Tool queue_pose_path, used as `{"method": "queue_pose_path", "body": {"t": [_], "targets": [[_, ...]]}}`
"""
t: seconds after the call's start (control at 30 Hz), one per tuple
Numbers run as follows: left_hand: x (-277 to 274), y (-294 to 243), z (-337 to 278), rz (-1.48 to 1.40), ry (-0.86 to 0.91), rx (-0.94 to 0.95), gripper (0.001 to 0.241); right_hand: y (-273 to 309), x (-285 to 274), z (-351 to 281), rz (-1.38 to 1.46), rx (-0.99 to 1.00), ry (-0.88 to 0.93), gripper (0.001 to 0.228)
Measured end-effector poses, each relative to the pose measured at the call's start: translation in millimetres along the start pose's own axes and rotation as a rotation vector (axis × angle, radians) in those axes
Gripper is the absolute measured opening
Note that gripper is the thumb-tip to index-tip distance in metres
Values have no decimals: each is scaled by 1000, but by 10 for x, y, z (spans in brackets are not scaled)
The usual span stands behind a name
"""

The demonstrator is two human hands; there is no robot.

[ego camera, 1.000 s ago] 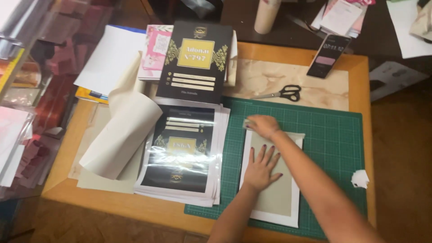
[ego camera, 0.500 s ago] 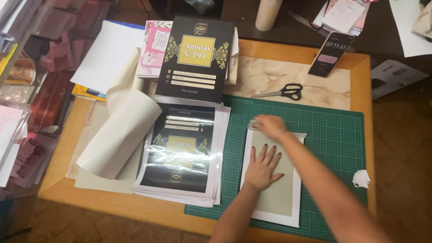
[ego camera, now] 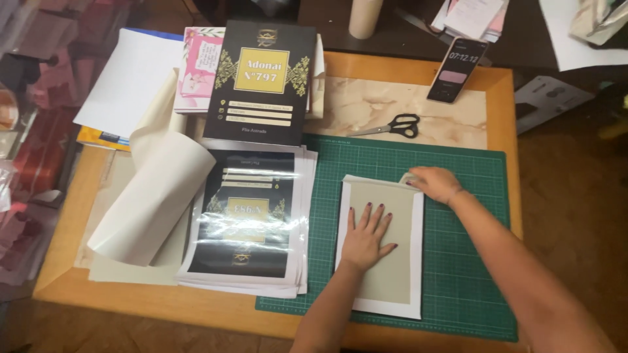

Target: The person trims the edges of a book cover with scissors, then smooths the cover with a small block. They flip the book over to work on the other side and place the finished book on a stack.

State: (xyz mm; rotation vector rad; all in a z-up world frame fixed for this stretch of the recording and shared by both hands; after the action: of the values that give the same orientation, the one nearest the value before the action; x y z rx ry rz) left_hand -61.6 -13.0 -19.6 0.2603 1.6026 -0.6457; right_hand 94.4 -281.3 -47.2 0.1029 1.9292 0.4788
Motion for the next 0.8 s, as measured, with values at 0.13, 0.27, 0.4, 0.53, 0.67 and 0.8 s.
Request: {"method": "queue_pose_path", "body": {"t": [0.13, 0.27, 0.4, 0.53, 0.67, 0.8], "targets": [[9, 15, 48, 15, -23, 19, 76, 910, -3, 333, -9, 17, 4, 38], [-37, 15, -39, -1, -4, 18, 85, 1336, 152, 563, -43, -62, 31, 35], [-101, 8, -25, -44, 18, 14, 84, 1084, 50, 318, -63, -66, -7, 31], [28, 6, -39, -58, -7, 20, 84, 977, 270, -55, -153, -66, -78, 25], [107, 46, 53, -12, -80, 32, 85, 1109, 362, -301, -315, -232, -321, 10], [216, 27, -13, 6, -124, 41, 85, 1119, 503, -486, -302, -292, -320, 13]]}}
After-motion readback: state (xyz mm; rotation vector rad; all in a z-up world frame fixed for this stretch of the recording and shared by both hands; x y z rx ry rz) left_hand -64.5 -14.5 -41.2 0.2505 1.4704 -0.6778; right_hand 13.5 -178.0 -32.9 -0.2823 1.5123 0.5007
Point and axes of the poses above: each hand's wrist, its own z-axis towards the middle knuckle, its own x-axis out of the palm, y = z × x, the point moved 2 cm from there along z, towards the middle knuckle, and after that the axes turned 7 degrees about z, right-handed, at the moved point
